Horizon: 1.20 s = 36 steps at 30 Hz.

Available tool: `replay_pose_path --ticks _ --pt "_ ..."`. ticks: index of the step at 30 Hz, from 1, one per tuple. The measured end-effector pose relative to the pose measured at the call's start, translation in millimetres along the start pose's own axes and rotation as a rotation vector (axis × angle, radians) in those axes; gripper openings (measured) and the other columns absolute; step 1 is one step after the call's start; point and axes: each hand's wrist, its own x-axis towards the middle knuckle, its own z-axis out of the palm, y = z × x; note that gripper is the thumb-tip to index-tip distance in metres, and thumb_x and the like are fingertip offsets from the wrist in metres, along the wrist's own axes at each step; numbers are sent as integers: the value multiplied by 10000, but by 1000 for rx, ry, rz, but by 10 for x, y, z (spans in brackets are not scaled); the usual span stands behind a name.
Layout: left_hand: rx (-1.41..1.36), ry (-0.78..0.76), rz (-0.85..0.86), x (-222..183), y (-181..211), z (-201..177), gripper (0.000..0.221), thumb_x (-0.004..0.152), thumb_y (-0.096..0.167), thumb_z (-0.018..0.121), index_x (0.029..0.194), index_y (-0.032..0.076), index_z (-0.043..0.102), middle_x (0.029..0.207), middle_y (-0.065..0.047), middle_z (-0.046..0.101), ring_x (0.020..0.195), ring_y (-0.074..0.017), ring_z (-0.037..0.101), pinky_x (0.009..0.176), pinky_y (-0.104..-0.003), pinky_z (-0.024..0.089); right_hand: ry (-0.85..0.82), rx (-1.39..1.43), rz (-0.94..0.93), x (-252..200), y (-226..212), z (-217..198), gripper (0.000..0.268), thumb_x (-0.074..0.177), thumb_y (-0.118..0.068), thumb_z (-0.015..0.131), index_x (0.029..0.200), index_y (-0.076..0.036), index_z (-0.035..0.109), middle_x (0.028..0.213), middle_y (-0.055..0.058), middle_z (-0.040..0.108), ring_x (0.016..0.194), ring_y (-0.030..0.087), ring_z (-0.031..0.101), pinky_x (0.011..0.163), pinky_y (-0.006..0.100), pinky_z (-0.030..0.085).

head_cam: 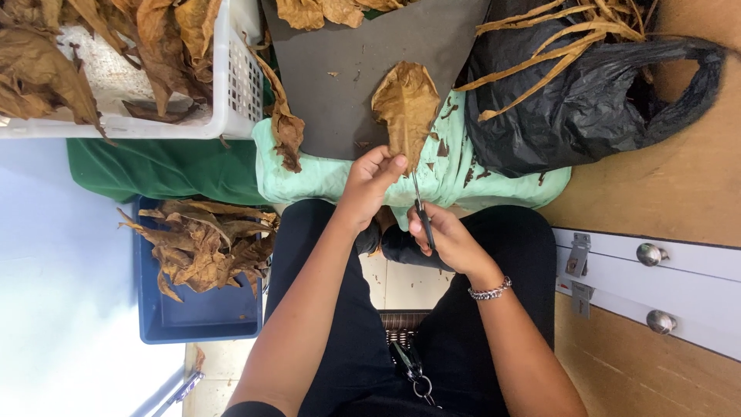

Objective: Using scissors to remove the central stems from dried tobacco leaves.

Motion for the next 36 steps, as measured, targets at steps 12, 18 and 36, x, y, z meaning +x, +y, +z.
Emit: replay_pose_path --ticks 12,18,36 --pt "-124 -31 -18 -12 -41 -36 229 954 218 774 1111 56 736 847 21 696 785 -36 594 800 -206 503 -58 59 -62 -8 20 -14 310 969 -301 673 918 -11 575 619 30 500 579 92 494 505 237 441" --pt "-339 -25 -56 101 -363 -119 213 977 207 747 1125 54 745 864 -5 694 801 -87 631 863 -227 516 -119 41 -23 -46 -40 7 324 952 -333 681 915 -25 586 645 34 504 576 110 487 502 247 438" --pt "-165 64 58 16 -68 -62 138 1008 189 696 1058 61 698 800 30 599 783 -71 566 847 -232 477 -85 -4 26 -80 -148 7 241 931 -239 707 867 -34 597 592 6 468 539 92 470 492 223 419"
